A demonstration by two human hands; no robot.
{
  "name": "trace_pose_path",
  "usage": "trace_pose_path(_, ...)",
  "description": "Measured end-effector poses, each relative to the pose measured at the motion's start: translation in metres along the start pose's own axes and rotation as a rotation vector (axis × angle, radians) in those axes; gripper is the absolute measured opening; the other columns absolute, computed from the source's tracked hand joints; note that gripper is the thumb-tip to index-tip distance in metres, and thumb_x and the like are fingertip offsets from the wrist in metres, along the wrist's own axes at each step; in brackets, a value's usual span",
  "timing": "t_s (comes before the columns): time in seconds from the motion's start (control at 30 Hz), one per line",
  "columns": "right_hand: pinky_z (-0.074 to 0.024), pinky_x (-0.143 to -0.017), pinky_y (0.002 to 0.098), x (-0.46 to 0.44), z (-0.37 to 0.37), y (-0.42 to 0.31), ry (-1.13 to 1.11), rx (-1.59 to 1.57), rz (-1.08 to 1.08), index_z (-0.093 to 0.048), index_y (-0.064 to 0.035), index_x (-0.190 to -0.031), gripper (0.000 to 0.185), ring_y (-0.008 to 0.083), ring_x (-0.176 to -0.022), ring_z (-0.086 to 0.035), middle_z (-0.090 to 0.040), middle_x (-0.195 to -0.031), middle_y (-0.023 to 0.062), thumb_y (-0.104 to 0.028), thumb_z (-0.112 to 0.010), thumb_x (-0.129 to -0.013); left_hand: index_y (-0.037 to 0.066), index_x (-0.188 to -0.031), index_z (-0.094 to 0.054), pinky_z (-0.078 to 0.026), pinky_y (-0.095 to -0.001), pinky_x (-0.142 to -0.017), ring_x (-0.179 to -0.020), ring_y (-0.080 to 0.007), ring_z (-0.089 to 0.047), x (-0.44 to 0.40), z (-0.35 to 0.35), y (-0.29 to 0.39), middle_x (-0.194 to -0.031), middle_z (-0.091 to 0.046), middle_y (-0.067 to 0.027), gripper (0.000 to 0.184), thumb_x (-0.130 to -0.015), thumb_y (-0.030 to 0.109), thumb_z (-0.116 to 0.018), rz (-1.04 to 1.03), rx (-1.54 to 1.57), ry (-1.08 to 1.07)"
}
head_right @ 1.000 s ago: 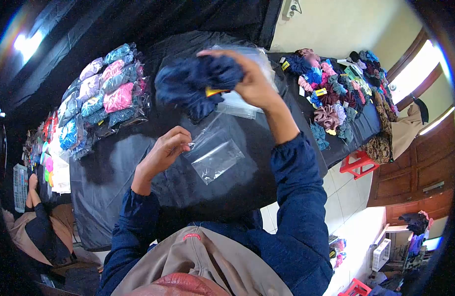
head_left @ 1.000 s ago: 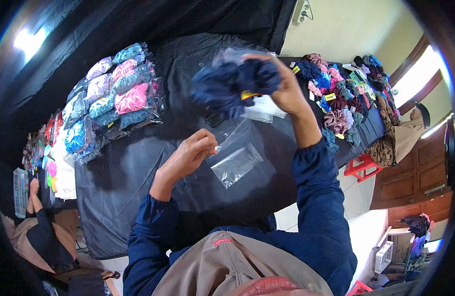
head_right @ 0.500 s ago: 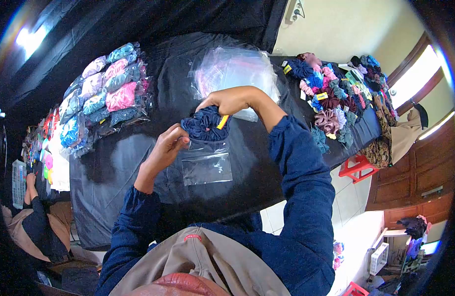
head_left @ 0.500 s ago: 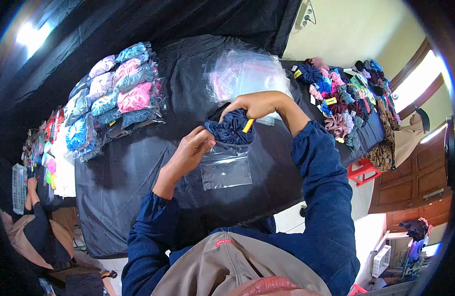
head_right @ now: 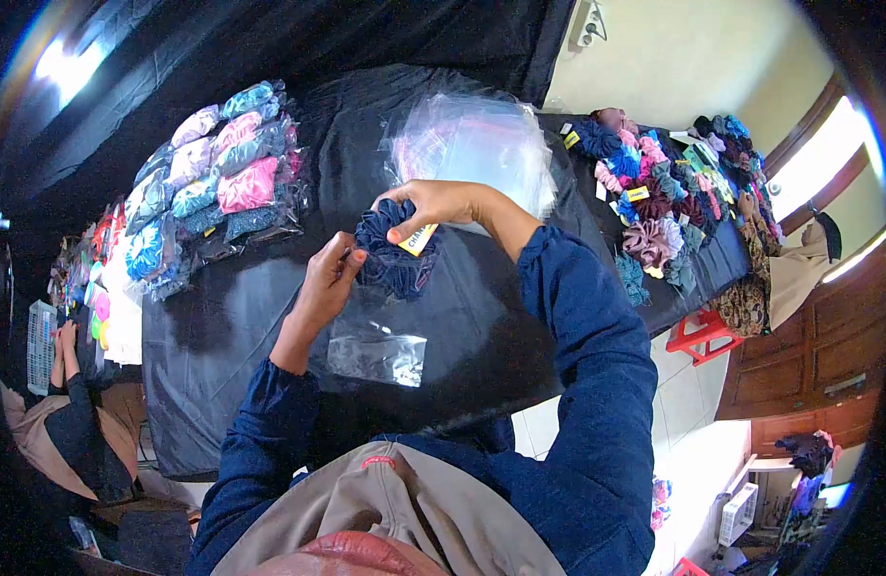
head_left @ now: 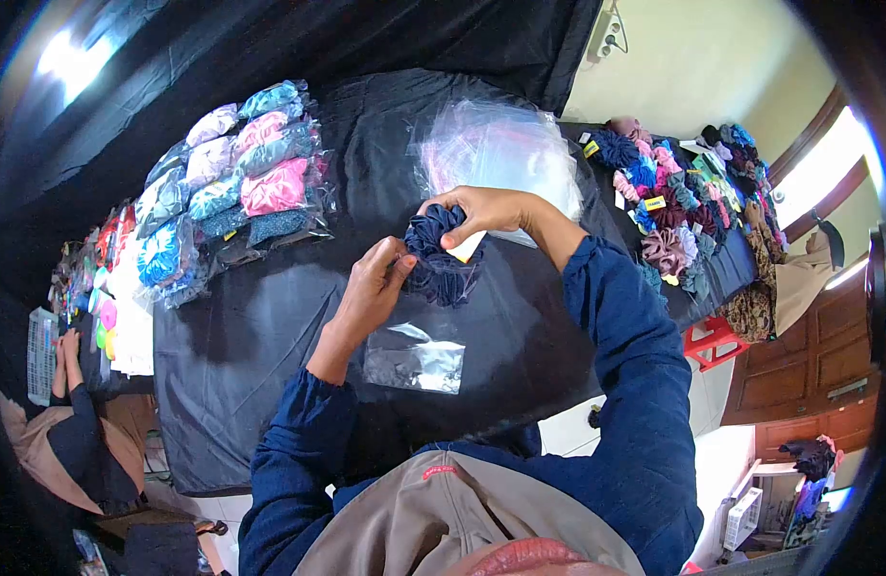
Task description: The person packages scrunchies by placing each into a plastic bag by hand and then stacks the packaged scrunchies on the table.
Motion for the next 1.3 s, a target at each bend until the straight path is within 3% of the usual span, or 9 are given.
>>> trace_pose_path(0.27, -0.0461, -0.078, 0.025, -0.004, -0.01, 0.011, 0.047, 0.013, -0.207, -0.056, 0.0041, -0.112, 0.044, 0.0127, -0.087, -0.058, -0.063, -0.098, 0.0067, -0.013, -0.069, -0.074, 0.0, -0.089, -0.049, -0.04, -0.03, -0.055, -0.061, -0.021, -0.048, 0.002, -0.008, -0.003, -0.074, -0.053, -0.0144, 0.019, -0.093, 0.018, -0.053, 0.111, 0.053, -0.02)
trace_pose_path(0.47, -0.0438, -0.082, 0.0309, -0.016, -0.019, 0.004, 0.06, 0.529, -0.274, -0.048, 0.0007, -0.121, 0.068, 0.0199, -0.098, -0.054, -0.058, -0.104, 0.0117, -0.038, -0.074, -0.073, 0.0, -0.088, -0.048, -0.039, -0.0285, -0.057, -0.064, -0.0126, -0.046, 0.003, -0.02, -0.022, -0.07, -0.049, -0.0126, 0.021, -0.094, 0.019, -0.052, 0.014, 0.082, 0.027)
trace_pose_path(0.5, -0.041, -0.086, 0.0312, -0.017, -0.014, -0.003, 0.08, 0.485, -0.059, -0.043, -0.0037, -0.125, 0.067, 0.0212, -0.105, -0.05, -0.053, -0.111, 0.0123, -0.041, -0.071, -0.077, 0.0, -0.087, -0.048, -0.038, -0.0276, -0.056, -0.064, -0.0108, -0.043, 0.004, -0.018, -0.032, -0.069, -0.047, -0.01, 0.021, -0.094, 0.02, -0.051, 0.098, 0.122, 0.048)
trace_pose_path(0.6, -0.0385, -0.094, 0.0323, -0.004, 0.011, -0.003, 0.351, 0.032, 0.018, -0.041, -0.0072, -0.128, 0.066, 0.0229, -0.112, -0.046, -0.047, -0.121, 0.0115, -0.042, -0.069, -0.079, 0.003, -0.085, -0.046, -0.031, -0.0236, -0.052, -0.062, -0.006, -0.033, 0.002, -0.016, -0.056, -0.067, -0.038, 0.0008, 0.021, -0.096, 0.021, -0.05, 0.183, 0.26, 0.108)
trace_pose_path(0.73, -0.0394, -0.095, 0.0327, 0.014, 0.011, 0.001, 0.423, -0.04, 0.094, -0.042, -0.0074, -0.127, 0.062, 0.0199, -0.114, -0.046, -0.047, -0.122, 0.0095, -0.036, -0.07, -0.08, 0.006, -0.085, -0.047, -0.026, -0.0203, -0.054, -0.063, -0.0028, -0.029, 0.001, -0.007, -0.056, -0.07, -0.035, 0.008, 0.019, -0.097, 0.021, -0.048, 0.229, 0.48, 0.185)
trace_pose_path(0.9, -0.0444, -0.088, 0.0259, 0.02, -0.017, 0.015, 0.546, -0.243, 0.1, -0.051, -0.005, -0.116, 0.054, 0.0142, -0.101, -0.054, -0.052, -0.117, 0.0047, -0.001, -0.077, -0.068, 0.006, -0.085, -0.047, -0.026, -0.0188, -0.059, -0.068, -0.0023, -0.031, 0.001, -0.007, -0.065, -0.072, -0.037, 0.007, 0.02, -0.097, 0.022, -0.049, 0.252, 0.491, 0.25)
trace_pose_path(1.03, -0.0475, -0.079, 0.0231, 0.009, -0.03, 0.028, 0.569, -0.042, 0.316, -0.059, -0.0038, -0.096, 0.026, 0.0087, -0.094, -0.055, -0.057, -0.107, 0.0043, 0.006, -0.069, -0.074, 0.006, -0.085, -0.047, -0.027, -0.0192, -0.059, -0.068, -0.0026, -0.031, 0.0, -0.007, -0.066, -0.073, -0.037, 0.007, 0.019, -0.096, 0.022, -0.05, 0.197, 0.428, 0.28)
trace_pose_path(1.17, -0.0474, -0.077, 0.0226, 0.013, -0.039, 0.023, 0.51, -0.121, 0.179, -0.061, -0.0015, -0.084, 0.011, 0.008, -0.081, -0.058, -0.062, -0.084, 0.0009, 0.006, -0.066, -0.077, 0.007, -0.086, -0.049, -0.03, -0.0183, -0.063, -0.071, -0.0018, -0.035, 0.001, -0.008, -0.071, -0.076, -0.041, 0.007, 0.015, -0.094, 0.018, -0.054, 0.246, 0.582, 0.228)
trace_pose_path(1.3, -0.0472, -0.075, 0.0224, 0.022, -0.03, 0.03, 0.544, -0.097, 0.165, -0.061, -0.002, -0.082, 0.011, 0.0078, -0.08, -0.058, -0.062, -0.084, 0.0007, 0.004, -0.068, -0.076, 0.009, -0.087, -0.052, -0.032, -0.0173, -0.066, -0.072, -0.0007, -0.039, 0.001, -0.007, -0.071, -0.077, -0.046, 0.0072, 0.01, -0.091, 0.015, -0.058, 0.258, 0.912, 0.204)
Point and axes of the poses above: each hand's wrist, its own x-axis away from the middle knuckle, its own z-axis out of the back of the hand, y = z × x, the point moved 4 cm from there along -x, towards the middle knuckle
